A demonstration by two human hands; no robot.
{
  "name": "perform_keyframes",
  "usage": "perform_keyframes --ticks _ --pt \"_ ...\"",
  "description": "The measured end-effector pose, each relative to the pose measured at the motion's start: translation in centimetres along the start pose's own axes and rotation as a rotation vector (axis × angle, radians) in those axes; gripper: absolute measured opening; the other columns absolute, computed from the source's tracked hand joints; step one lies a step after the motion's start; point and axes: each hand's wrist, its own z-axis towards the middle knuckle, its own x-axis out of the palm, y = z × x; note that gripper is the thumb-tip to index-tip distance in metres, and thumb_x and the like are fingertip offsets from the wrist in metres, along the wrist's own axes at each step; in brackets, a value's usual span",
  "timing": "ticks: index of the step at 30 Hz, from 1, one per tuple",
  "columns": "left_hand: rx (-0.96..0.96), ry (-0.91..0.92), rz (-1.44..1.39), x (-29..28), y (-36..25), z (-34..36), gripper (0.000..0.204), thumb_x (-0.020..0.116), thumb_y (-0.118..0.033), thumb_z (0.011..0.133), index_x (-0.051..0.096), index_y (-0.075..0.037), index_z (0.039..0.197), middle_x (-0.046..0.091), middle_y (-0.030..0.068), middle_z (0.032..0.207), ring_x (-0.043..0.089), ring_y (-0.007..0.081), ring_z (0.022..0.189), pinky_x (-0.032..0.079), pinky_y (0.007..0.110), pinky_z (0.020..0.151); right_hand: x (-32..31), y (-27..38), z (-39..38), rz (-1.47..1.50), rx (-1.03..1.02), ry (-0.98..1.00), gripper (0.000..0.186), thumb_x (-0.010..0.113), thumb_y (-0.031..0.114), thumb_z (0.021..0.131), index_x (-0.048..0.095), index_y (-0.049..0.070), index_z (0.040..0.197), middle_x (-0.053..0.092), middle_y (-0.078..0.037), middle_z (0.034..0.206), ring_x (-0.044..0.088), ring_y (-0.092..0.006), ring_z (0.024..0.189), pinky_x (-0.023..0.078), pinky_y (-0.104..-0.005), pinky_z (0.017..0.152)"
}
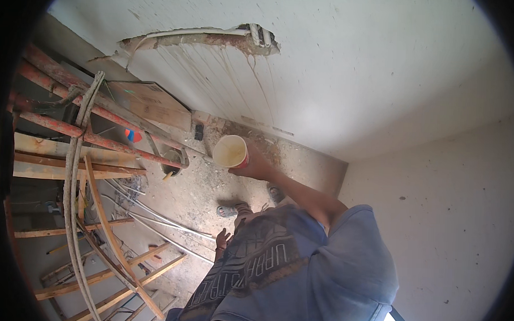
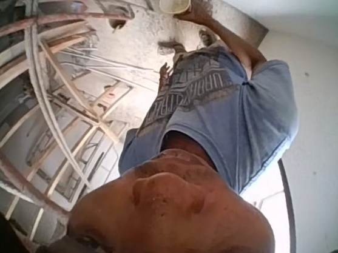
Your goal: The person applies plaster to a wall using a trowel after pouring water from a cup into a bucket containing the mixture.
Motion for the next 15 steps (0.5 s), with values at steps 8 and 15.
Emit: perform_keyframes --ticks 8,15 --pt "0.132 0.035 -0.008 -0.7 2.0 2.0 0.067 0.067 -0.045 0.082 0.044 -0.009 0.134 0.05 0.018 0.125 0.059 0.032 0.096 0.054 0.04 0.071 1.0 0.6 -1.0 0.221 0.237 0.065 0.093 0.085 0.027 0.065 0.031 0.003 0.136 0.052 -0.012 0.125 0.051 -0.0217 0.116 0.043 -0.0352 0.097" --pt "0.119 0.058 0.026 -1.5 2.3 3.3 0.067 0.064 -0.046 0.083 0.042 -0.013 0.137 0.047 0.0146 0.132 0.055 0.0298 0.107 0.05 0.042 0.073 -5.1 5.0 10.2 0.346 0.186 -0.06 0.081 0.084 0.028 0.066 0.038 0.001 0.127 0.058 -0.01 0.111 0.058 -0.0196 0.103 0.049 -0.0344 0.09"
